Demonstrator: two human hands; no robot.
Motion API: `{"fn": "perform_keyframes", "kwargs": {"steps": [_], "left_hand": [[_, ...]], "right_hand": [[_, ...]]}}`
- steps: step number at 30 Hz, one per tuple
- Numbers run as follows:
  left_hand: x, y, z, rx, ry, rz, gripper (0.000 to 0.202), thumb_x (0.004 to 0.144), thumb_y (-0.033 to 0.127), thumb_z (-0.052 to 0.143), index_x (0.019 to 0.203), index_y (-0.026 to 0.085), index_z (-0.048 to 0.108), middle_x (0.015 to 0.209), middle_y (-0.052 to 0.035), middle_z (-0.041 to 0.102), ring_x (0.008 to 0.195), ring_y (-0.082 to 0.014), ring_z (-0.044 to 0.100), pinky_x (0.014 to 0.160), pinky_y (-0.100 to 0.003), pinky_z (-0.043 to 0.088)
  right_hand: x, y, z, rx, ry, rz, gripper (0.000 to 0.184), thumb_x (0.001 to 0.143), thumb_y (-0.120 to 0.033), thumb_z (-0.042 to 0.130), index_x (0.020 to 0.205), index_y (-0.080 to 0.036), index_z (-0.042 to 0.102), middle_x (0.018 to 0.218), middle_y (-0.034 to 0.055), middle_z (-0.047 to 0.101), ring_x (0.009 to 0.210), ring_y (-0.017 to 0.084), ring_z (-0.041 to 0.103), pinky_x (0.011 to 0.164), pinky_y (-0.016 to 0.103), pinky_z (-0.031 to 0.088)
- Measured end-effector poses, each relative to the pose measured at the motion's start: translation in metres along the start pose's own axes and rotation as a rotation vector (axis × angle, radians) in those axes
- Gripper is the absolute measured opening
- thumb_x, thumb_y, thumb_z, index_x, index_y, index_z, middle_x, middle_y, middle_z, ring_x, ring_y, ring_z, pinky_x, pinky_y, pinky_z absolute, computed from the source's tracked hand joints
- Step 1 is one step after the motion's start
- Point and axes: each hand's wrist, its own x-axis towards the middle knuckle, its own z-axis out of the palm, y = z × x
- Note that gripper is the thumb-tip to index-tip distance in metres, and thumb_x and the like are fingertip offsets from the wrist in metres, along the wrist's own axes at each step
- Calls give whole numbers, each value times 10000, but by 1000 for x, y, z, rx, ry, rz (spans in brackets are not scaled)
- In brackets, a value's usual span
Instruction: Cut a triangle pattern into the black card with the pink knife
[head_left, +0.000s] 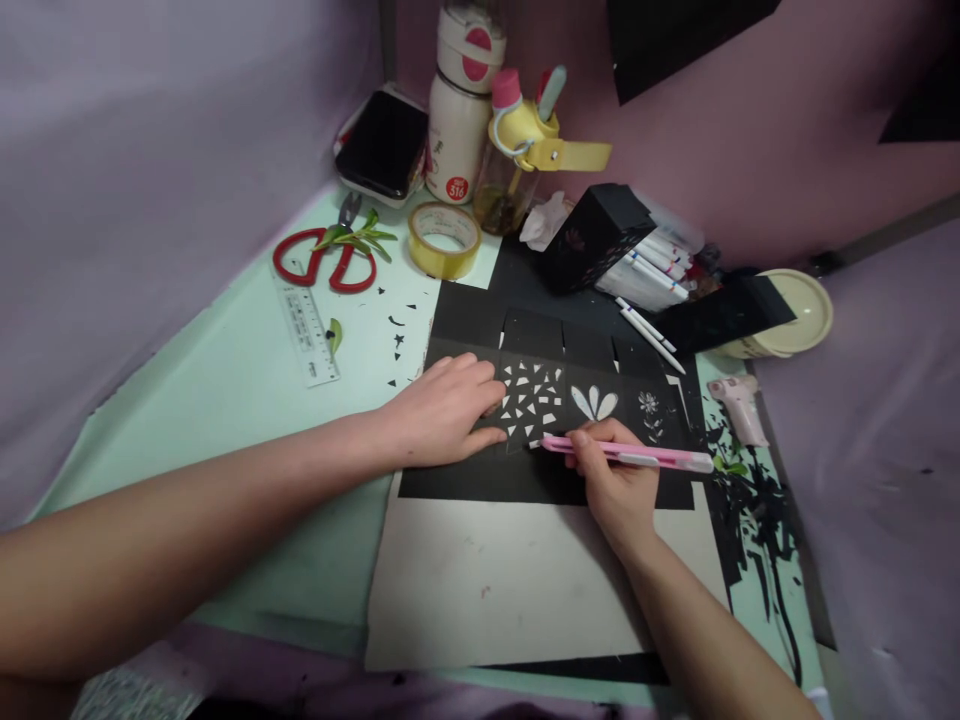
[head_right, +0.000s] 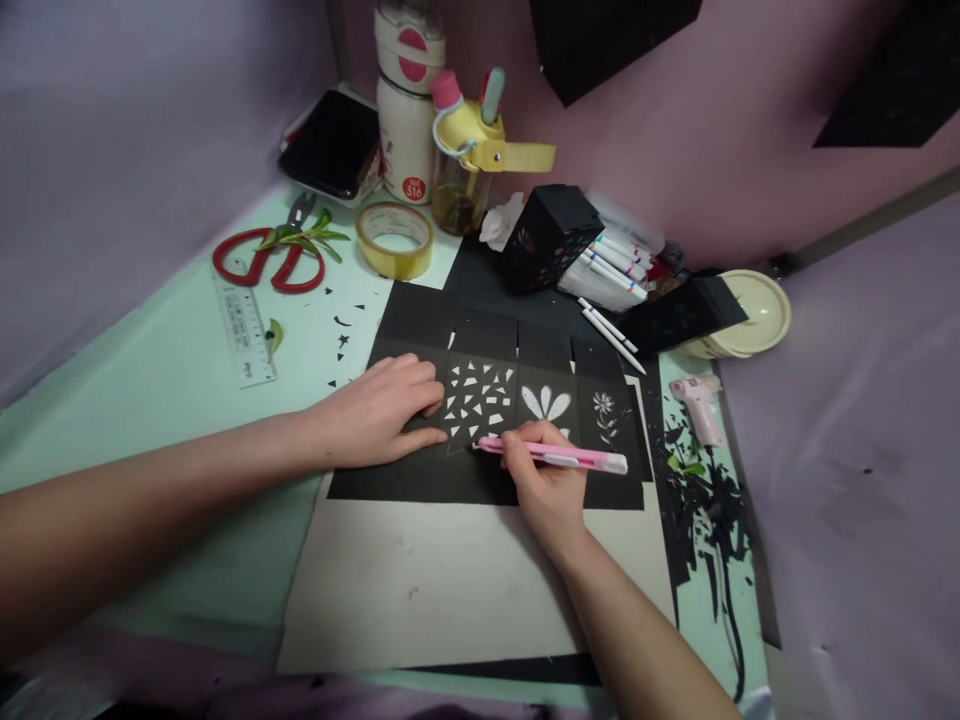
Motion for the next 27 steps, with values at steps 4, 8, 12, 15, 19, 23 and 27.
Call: {"fn": "perform_keyframes", "kwargs": {"steps": [4, 8, 12, 15, 19, 23, 27], "left_hand": [[1, 0, -1, -7, -13, 3, 309, 880, 433, 668, 801, 173, 523, 890, -43, 526, 872, -223, 480, 739, -322, 358], [2, -1, 0, -4, -13, -3, 311, 878, 434, 670, 796, 176, 518, 890, -43, 522, 880, -230, 481, 738, -327, 358], [2, -1, 1, -10, -5, 2, 307, 872, 431, 676, 799, 177, 519, 890, -43, 523, 886, -232, 480, 734, -326, 355], [2, -1, 1, -15, 1, -3, 305, 871, 428, 678, 801, 177, 520, 900, -44, 527, 888, -231, 480, 742, -327, 355], [2, -1, 1, -27, -11, -15, 306, 866, 422, 686, 793, 176, 518, 899, -43, 532, 876, -225, 480, 744, -323, 353], [2, -1, 1, -32, -15, -17, 308, 864, 425, 687, 792, 177, 520, 900, -44, 534, 869, -224, 480, 737, -320, 349], [2, -2, 1, -33, -16, -18, 308, 864, 424, 689, 789, 176, 522, 899, -47, 537, 864, -223, 479, 738, -321, 346]], "right_hand": [[2, -10, -10, -31, -81, 127, 131, 881, -321, 658, 912, -203, 708, 642, -15, 647, 531, 114, 568, 485, 226, 438], [1, -9, -10, -45, -195, 174, 164, 825, -334, 724, 916, -198, 727, 727, 20, 711, 573, 133, 617, 489, 235, 475], [0, 0, 0, -122, -130, -8, 71, 825, -243, 699, 774, -195, 686, 678, 5, 709, 563, 129, 628, 526, 234, 496], [1, 1, 4, -185, -127, -138, 70, 810, -181, 688, 746, -194, 662, 682, -3, 715, 556, 119, 635, 524, 217, 490], [3, 2, 2, -232, -174, -200, 62, 833, -173, 658, 776, -195, 664, 684, -4, 723, 557, 121, 654, 519, 211, 494], [2, 6, 1, -241, -191, -178, 65, 855, -180, 644, 798, -199, 668, 701, -1, 731, 587, 129, 675, 539, 217, 508], [1, 8, 0, -240, -205, -172, 60, 861, -181, 644, 810, -203, 668, 713, 0, 735, 606, 132, 683, 562, 224, 518]]}}
